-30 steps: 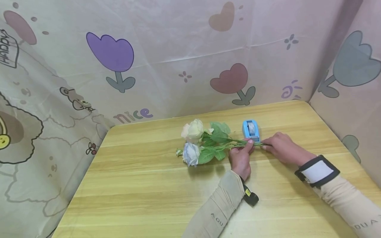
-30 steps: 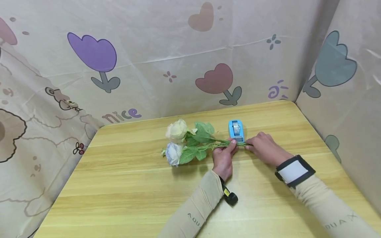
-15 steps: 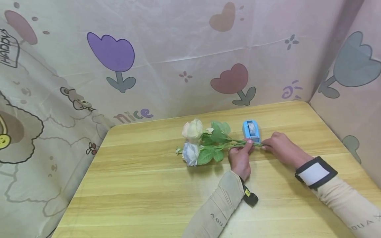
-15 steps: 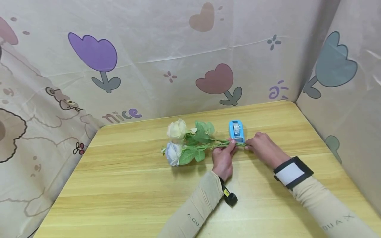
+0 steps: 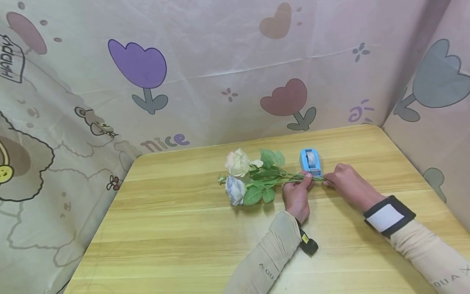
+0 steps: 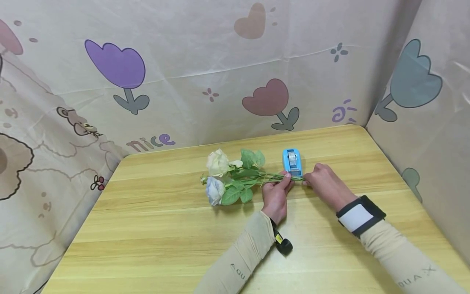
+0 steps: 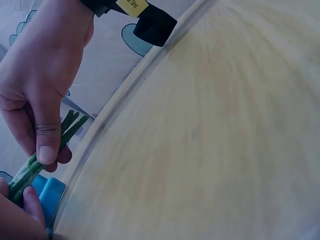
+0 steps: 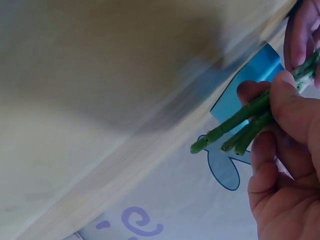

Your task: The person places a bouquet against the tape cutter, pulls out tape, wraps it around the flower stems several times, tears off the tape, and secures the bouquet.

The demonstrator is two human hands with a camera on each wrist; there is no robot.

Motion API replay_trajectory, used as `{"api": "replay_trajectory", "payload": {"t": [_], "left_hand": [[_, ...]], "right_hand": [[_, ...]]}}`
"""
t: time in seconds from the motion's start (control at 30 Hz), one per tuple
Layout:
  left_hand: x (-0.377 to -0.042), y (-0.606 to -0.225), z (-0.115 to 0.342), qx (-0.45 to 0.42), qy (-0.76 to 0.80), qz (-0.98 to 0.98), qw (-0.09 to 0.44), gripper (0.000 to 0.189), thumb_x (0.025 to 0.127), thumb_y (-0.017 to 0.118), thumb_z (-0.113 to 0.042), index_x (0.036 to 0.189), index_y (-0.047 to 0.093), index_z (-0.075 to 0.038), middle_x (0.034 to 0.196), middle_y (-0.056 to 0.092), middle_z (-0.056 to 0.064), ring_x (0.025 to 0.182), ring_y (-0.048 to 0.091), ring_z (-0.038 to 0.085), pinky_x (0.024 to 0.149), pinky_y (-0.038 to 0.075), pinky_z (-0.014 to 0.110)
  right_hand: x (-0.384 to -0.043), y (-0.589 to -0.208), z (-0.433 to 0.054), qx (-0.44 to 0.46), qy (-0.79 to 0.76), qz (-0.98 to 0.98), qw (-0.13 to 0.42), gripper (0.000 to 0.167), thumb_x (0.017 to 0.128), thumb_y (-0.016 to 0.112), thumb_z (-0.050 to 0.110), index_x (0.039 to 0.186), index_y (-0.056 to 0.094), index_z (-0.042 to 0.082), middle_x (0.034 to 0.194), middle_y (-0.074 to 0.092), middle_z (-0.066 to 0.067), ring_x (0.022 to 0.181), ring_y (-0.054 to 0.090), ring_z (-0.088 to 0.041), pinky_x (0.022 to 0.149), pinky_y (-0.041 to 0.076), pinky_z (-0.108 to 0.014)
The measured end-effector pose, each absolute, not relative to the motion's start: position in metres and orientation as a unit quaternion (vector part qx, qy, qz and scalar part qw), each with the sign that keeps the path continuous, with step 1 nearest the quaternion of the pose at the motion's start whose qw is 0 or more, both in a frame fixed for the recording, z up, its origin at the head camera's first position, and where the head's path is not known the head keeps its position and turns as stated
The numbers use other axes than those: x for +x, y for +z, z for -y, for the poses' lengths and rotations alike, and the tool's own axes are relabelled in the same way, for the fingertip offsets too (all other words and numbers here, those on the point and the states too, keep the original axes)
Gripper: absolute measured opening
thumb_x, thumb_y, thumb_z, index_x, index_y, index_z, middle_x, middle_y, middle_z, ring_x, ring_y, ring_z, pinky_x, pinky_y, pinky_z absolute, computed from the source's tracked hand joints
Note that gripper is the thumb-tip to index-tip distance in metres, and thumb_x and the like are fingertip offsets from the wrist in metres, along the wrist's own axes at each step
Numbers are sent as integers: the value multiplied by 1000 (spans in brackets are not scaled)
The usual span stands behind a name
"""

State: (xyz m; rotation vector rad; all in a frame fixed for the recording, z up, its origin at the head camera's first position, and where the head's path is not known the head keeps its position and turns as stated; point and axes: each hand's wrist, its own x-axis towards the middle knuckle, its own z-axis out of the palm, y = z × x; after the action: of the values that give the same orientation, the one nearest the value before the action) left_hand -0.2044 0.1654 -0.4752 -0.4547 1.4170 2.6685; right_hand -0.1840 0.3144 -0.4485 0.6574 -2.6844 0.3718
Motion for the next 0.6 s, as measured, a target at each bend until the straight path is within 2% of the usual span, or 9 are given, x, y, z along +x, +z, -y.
{"api": "replay_trajectory", "payload": {"t": [0.27,0.6], "left_hand": [[-203,-474,-165,-145,878,-454,44,19,87,77,4,106,74,6,108,74,13,97,75,27,87,62,34],[-204,-472,-165,-169,872,-457,48,20,85,81,1,103,75,5,107,73,13,99,75,28,86,63,35]], "right_hand": [[-184,-451,-313,245,113,936,224,14,76,87,6,86,78,3,62,49,4,61,42,-12,51,40,-29],[-184,-452,-310,249,99,933,240,13,75,87,6,83,77,5,60,50,5,61,43,-12,51,41,-29]]}}
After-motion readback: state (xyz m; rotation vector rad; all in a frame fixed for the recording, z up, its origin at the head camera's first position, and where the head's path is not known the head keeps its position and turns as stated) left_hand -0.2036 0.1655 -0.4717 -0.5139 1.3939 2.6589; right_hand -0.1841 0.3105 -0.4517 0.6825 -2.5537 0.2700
